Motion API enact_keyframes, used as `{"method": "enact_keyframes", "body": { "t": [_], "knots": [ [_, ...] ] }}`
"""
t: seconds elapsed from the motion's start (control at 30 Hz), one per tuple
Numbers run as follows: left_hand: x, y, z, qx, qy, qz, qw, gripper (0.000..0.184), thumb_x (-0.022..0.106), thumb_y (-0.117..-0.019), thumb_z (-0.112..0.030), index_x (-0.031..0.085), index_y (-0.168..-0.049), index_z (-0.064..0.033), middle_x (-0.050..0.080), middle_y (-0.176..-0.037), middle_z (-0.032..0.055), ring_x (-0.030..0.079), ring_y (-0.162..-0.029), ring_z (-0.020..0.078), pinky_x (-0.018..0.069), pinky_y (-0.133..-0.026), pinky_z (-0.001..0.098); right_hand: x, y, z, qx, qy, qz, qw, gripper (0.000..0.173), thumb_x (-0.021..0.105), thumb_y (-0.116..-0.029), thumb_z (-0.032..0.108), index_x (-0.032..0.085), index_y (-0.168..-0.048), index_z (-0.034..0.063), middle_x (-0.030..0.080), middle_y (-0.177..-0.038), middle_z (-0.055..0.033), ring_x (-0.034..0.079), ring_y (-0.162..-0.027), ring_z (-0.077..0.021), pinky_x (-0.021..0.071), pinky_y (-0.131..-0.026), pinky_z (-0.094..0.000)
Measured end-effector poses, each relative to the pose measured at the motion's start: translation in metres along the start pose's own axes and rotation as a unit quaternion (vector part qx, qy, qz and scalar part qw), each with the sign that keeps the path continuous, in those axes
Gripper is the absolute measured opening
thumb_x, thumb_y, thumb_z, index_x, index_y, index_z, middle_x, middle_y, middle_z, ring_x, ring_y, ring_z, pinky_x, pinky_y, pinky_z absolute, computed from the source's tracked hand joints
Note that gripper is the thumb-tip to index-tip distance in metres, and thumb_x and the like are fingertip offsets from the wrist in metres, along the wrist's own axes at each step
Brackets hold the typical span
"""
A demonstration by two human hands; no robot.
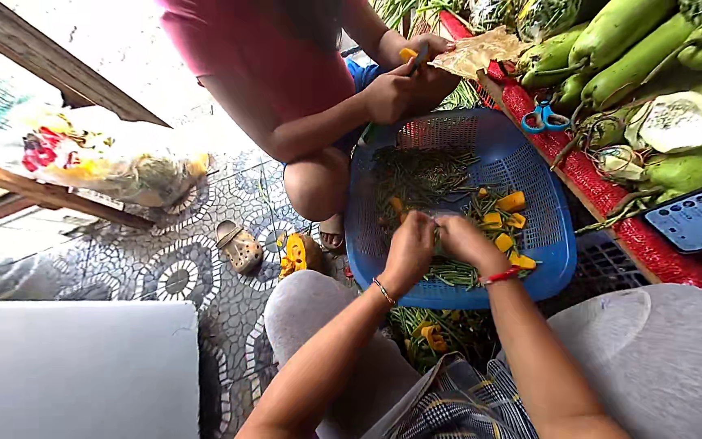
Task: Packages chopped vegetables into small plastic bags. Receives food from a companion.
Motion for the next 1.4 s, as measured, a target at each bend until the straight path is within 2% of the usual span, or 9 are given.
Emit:
{"method": "enact_keyframes", "body": {
  "t": [0.13, 0.43, 0.53, 0.63, 0.77, 0.97, 1.2, 1.3, 1.4],
  "knots": [
    [0.032, 0.020, -0.001, 0.040, -0.014, 0.062, 0.997, 0.030, 0.047, -0.1085, -0.016, 0.059, -0.126, 0.0054, 0.065, -0.081, 0.0108, 0.062, -0.070, 0.0184, 0.0543, -0.072, 0.0377, 0.031, -0.018, -0.037, 0.009, -0.024, -0.029, 0.999, 0.052, 0.051, -0.1021, 0.000, 0.041, -0.153, -0.0065, 0.039, -0.160, -0.0255, 0.037, -0.150, -0.0375, 0.0279, -0.124, -0.0508],
    [0.023, 0.008, -0.007, 0.068, -0.006, 0.086, 0.994, 0.026, 0.048, -0.1076, -0.012, 0.060, -0.122, 0.0063, 0.066, -0.086, 0.0148, 0.063, -0.072, 0.0205, 0.0543, -0.073, 0.0394, 0.032, -0.013, -0.034, 0.011, -0.013, -0.021, 1.000, 0.050, 0.059, -0.0993, 0.005, 0.049, -0.146, -0.0084, 0.045, -0.154, -0.0289, 0.038, -0.148, -0.0404, 0.0280, -0.123, -0.0524],
    [-0.020, -0.012, -0.016, 0.014, 0.028, 0.064, 0.997, 0.032, 0.046, -0.1113, -0.022, 0.055, -0.130, 0.0026, 0.063, -0.088, 0.0145, 0.057, -0.066, 0.0171, 0.0527, -0.065, 0.0359, 0.008, -0.022, -0.010, -0.039, 0.064, -0.005, 0.997, 0.038, 0.058, -0.1020, 0.010, 0.062, -0.139, 0.0048, 0.067, -0.129, -0.0239, 0.063, -0.122, -0.0422, 0.0462, -0.105, -0.0627],
    [-0.040, -0.044, -0.007, -0.041, 0.108, 0.019, 0.993, 0.025, 0.052, -0.1078, -0.018, 0.059, -0.120, 0.0028, 0.061, -0.083, 0.0075, 0.058, -0.066, 0.0113, 0.0529, -0.064, 0.0310, -0.023, -0.018, 0.020, -0.077, -0.005, 0.086, 0.993, 0.036, 0.044, -0.1112, 0.021, 0.068, -0.124, -0.0025, 0.072, -0.108, -0.0226, 0.070, -0.101, -0.0351, 0.0527, -0.094, -0.0567],
    [-0.053, -0.072, 0.020, -0.083, 0.195, -0.045, 0.976, 0.025, 0.051, -0.1078, -0.018, 0.059, -0.121, 0.0016, 0.061, -0.091, 0.0068, 0.059, -0.069, 0.0109, 0.0543, -0.065, 0.0294, -0.078, -0.003, 0.028, -0.188, -0.261, -0.121, 0.939, 0.031, 0.045, -0.1077, 0.011, 0.065, -0.123, -0.0065, 0.074, -0.092, -0.0084, 0.072, -0.081, -0.0124, 0.0616, -0.083, -0.0347],
    [-0.061, -0.094, 0.040, -0.151, 0.376, -0.118, 0.907, 0.023, 0.051, -0.1020, -0.006, 0.053, -0.125, -0.0012, 0.058, -0.091, 0.0062, 0.062, -0.073, 0.0140, 0.0576, -0.072, 0.0320, -0.035, 0.009, -0.080, 0.086, -0.160, -0.185, 0.966, 0.028, 0.060, -0.1005, 0.013, 0.064, -0.127, 0.0043, 0.070, -0.109, -0.0213, 0.071, -0.085, -0.0342, 0.0597, -0.072, -0.0542],
    [-0.044, -0.103, 0.030, -0.165, 0.392, -0.100, 0.900, 0.022, 0.050, -0.0989, 0.000, 0.053, -0.120, -0.0014, 0.056, -0.096, 0.0081, 0.061, -0.081, 0.0159, 0.0576, -0.078, 0.0328, 0.035, -0.012, -0.072, 0.072, -0.143, -0.171, 0.972, 0.088, 0.080, -0.0909, 0.021, 0.029, -0.160, 0.0014, 0.038, -0.159, -0.0281, 0.043, -0.142, -0.0480, 0.0388, -0.113, -0.0629],
    [-0.041, -0.102, 0.022, -0.186, 0.399, -0.081, 0.894, 0.011, 0.051, -0.0991, -0.002, 0.054, -0.110, -0.0033, 0.057, -0.092, 0.0077, 0.061, -0.077, 0.0159, 0.0576, -0.076, 0.0324, 0.054, -0.060, -0.094, 0.028, -0.155, -0.156, 0.975, 0.134, 0.097, -0.0676, 0.030, 0.008, -0.165, 0.0052, 0.015, -0.169, -0.0251, 0.027, -0.153, -0.0446, 0.0316, -0.120, -0.0617],
    [-0.041, -0.098, 0.016, -0.173, 0.385, -0.037, 0.906, 0.008, 0.049, -0.0995, -0.002, 0.054, -0.106, -0.0047, 0.057, -0.088, 0.0060, 0.061, -0.072, 0.0146, 0.0582, -0.073, 0.0318, 0.062, -0.094, -0.101, 0.028, -0.251, -0.108, 0.961, 0.151, 0.102, -0.0556, 0.015, -0.004, -0.164, 0.0034, 0.025, -0.165, -0.0270, 0.034, -0.151, -0.0368, 0.0331, -0.123, -0.0505]
  ]
}}
Point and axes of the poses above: each hand's wrist, its own y-axis away from the middle knuckle, its own x-axis out of the palm, z = x × y, the point moved 4 cm from there along -y, towards the middle knuckle
